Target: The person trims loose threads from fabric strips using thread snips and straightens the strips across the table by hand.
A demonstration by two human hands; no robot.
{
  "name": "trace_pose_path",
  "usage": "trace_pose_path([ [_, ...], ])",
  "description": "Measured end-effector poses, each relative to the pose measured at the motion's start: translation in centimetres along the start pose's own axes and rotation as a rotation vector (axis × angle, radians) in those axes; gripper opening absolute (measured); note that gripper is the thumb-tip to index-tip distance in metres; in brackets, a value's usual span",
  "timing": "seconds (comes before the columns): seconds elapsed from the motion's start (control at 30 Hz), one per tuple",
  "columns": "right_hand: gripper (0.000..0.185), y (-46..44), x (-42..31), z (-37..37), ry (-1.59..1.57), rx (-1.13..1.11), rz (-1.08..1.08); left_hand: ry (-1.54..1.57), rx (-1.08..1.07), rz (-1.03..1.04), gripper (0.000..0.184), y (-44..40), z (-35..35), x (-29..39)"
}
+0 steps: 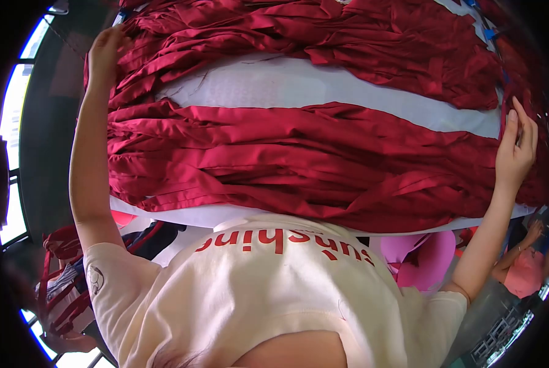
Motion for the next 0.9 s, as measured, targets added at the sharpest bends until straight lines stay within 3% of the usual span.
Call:
trace_pose_path([
  [0.03, 0.025, -0.6, -3.0, 0.6, -0.039, 0.035, -0.115, 0.011, 0.127, 0.096, 0.033, -0.9, -1.0, 1.3],
  [0.1, 0.028, -0.5, -4.8, 2.6, -0.338, 0.028, 0.044, -0.505, 0.182, 0.508, 0.044, 1.3, 1.0, 6.4],
  [0.13, 0.028, -1.1, -6.3, 3.6, -0.284, -0.083, -0.056, -0.546, 0.021, 0.526, 0.051, 2.2, 3.5, 7.2],
  [0.2, 0.027, -2.1, -8.7, 6.0, -0.177, -0.242, -0.167, -0.551, -0.076, 0.744, 0.030, 5.7, 8.3, 8.8],
  [0.3, 0.023, -3.0, -10.0, 12.0, -0.545, -0.406, -0.029, -0.683, -0.051, 1.074, 0.022, 10.7, 13.0, 11.7],
  [0.43, 0.019, -4.3, -13.1, 18.4, -0.308, -0.537, -0.128, -0.583, -0.143, 1.007, 0.023, 10.4, 16.8, 11.1],
  [0.5, 0.024, -5.6, -14.5, 20.3, -0.331, -0.497, -0.144, -0.575, -0.145, 1.006, 0.024, 9.9, 17.8, 10.8],
  [0.6, 0.024, -6.6, -16.1, 22.8, -0.439, -0.428, -0.220, -0.598, -0.263, 0.946, 0.040, 10.1, 17.8, 10.5],
  [0.7, 0.023, -6.2, -16.4, 25.4, -0.321, -0.581, -0.231, -0.569, -0.300, 0.929, 0.057, 10.4, 16.9, 9.9],
  [0.9, 0.015, -7.0, -15.1, 21.2, -0.861, -0.379, -0.078, -0.746, -0.309, 1.003, 0.069, 12.8, 13.6, 9.8],
])
Point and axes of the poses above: each hand's wrist, its own y-axis away from the middle knuckle, its own z-axis out of the palm, x = y × z, the point moved 6 cm from there along -y, towards the middle knuckle, and after that the axes turned 13 degrees about -y, right-handed, at the moved point
